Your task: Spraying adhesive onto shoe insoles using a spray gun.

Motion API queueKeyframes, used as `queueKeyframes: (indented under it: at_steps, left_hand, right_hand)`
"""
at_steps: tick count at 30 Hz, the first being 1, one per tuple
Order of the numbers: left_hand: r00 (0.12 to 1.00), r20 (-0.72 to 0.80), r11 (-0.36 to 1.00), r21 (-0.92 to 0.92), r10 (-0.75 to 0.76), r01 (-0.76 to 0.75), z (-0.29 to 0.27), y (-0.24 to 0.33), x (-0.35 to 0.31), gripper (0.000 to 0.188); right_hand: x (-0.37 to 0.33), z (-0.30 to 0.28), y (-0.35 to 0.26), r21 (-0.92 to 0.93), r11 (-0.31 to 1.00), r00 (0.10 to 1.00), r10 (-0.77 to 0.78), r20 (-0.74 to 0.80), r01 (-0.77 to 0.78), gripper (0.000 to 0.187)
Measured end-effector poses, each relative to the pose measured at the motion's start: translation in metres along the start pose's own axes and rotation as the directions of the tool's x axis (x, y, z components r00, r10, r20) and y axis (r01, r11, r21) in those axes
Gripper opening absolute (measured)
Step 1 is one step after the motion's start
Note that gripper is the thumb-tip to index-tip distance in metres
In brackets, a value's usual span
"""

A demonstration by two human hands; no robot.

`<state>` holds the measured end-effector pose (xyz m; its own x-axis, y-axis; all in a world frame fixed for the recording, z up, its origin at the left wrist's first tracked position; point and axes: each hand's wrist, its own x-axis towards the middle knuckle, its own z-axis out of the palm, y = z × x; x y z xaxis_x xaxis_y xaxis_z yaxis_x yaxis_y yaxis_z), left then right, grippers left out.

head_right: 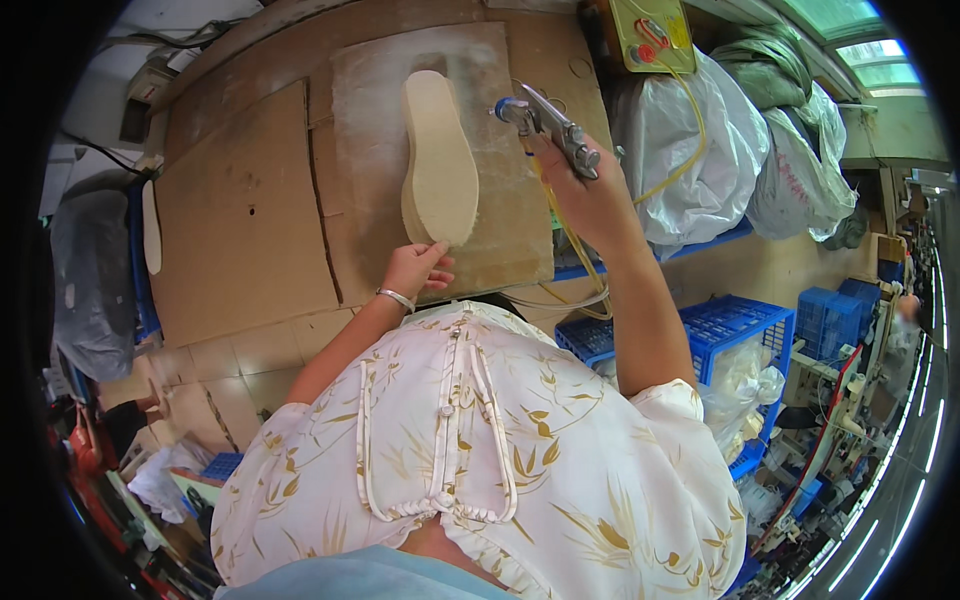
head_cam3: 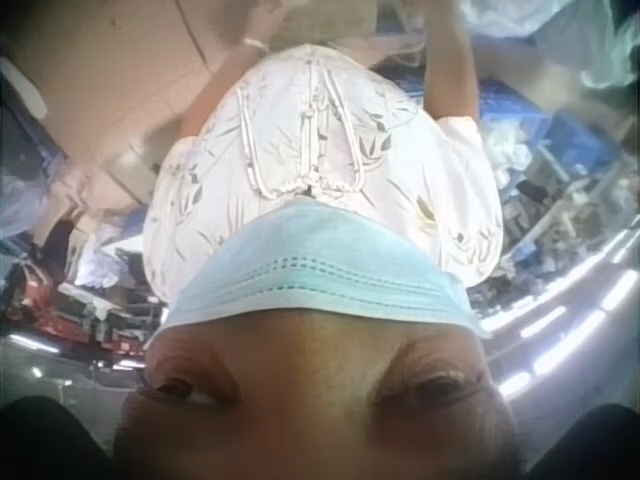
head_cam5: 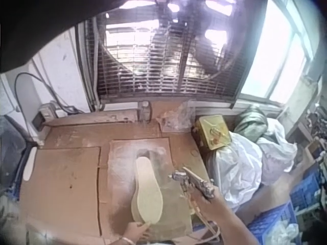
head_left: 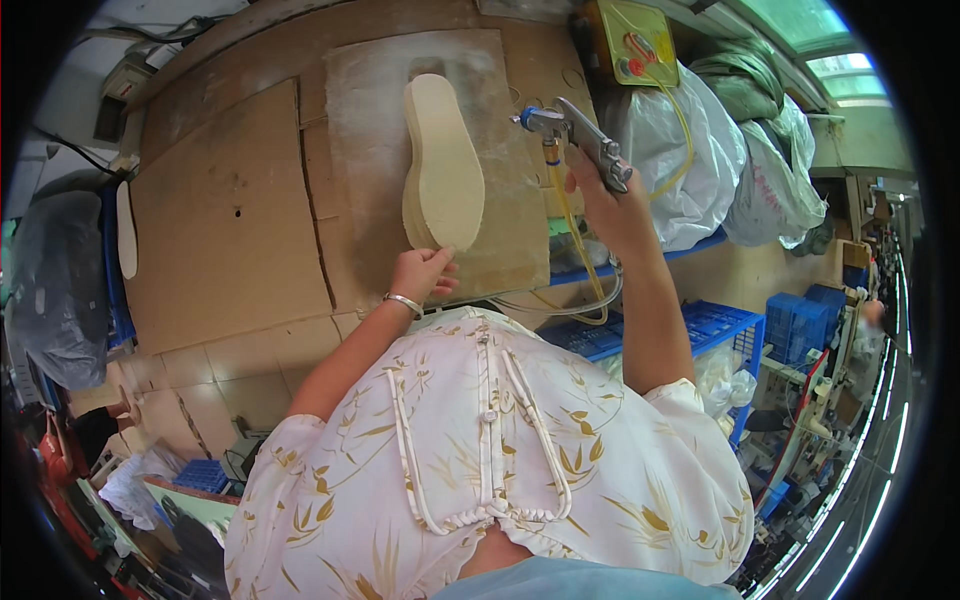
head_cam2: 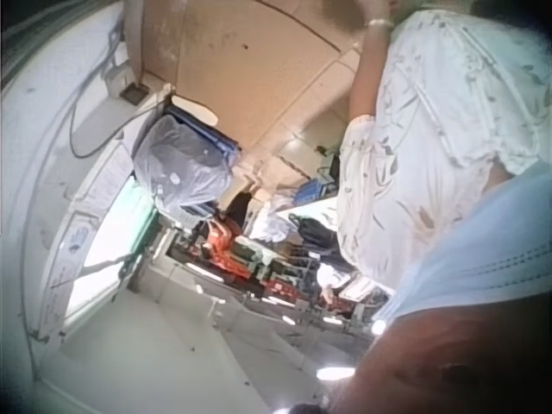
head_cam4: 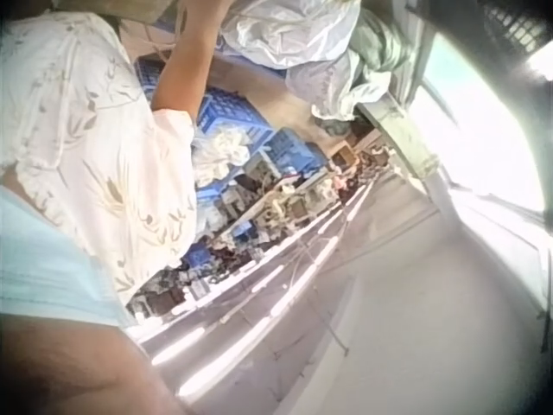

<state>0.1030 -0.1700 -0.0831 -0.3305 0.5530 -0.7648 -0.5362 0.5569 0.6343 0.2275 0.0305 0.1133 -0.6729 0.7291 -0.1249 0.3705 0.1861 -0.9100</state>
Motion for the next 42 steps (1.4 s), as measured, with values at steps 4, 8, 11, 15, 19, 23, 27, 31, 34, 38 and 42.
queueKeyframes:
  at_steps: [4,8,11,15,19,23,27,31,34,38,42]
  left_hand:
    - [1.000,0.002,0.997,-0.077,-0.031,0.031,0.004,0.000,-0.003,0.034]
    - [1.000,-0.002,0.993,-0.115,-0.021,0.021,0.007,0.001,-0.007,0.034]
    - [1.000,-0.012,0.989,-0.148,0.004,-0.005,0.010,0.000,-0.009,0.031]
    - [1.000,-0.011,0.990,-0.138,0.025,-0.026,0.011,-0.002,-0.008,0.028]
    - [0.998,-0.048,0.989,-0.147,0.030,-0.037,0.011,-0.007,-0.005,0.028]
    - [0.999,0.033,0.985,-0.168,-0.032,0.037,0.015,-0.007,-0.008,0.029]
    - [0.996,0.082,0.975,-0.216,-0.035,0.052,0.021,-0.009,-0.007,0.028]
    - [0.996,0.082,0.976,-0.214,-0.029,0.046,0.022,-0.011,-0.007,0.027]
    - [0.997,0.068,0.975,-0.219,-0.023,0.038,0.022,-0.012,-0.009,0.027]
    - [0.998,0.064,0.976,-0.217,-0.013,0.027,0.024,-0.012,-0.009,0.027]
    - [0.999,0.047,0.977,-0.211,-0.020,0.029,0.025,-0.010,-0.010,0.027]
  right_hand:
    - [-0.009,-0.004,0.005,-0.030,0.999,0.999,0.016,0.038,-0.015,0.019]
    - [-0.029,-0.007,0.002,-0.019,1.000,0.998,0.000,0.069,0.002,0.025]
    - [-0.033,-0.010,0.002,-0.023,0.999,0.987,0.026,0.158,-0.022,0.016]
    - [-0.027,-0.011,0.018,-0.010,1.000,0.997,-0.025,0.078,0.026,0.016]
    - [-0.039,-0.016,0.021,-0.045,0.999,0.993,0.021,0.119,-0.016,0.016]
    - [-0.051,-0.017,0.022,0.019,1.000,0.987,0.017,0.160,-0.021,0.016]
    - [-0.044,-0.019,0.026,-0.030,0.999,0.991,0.045,0.127,-0.042,0.016]
    - [-0.047,-0.022,0.034,-0.060,0.998,0.994,0.001,0.112,0.006,0.016]
    - [-0.061,-0.023,0.032,-0.026,0.997,0.982,0.070,0.175,-0.066,0.016]
    - [-0.064,-0.027,0.037,-0.047,0.999,0.971,0.012,0.241,-0.001,0.016]
    - [-0.053,-0.024,0.033,-0.023,0.999,0.987,0.041,0.157,-0.038,0.016]
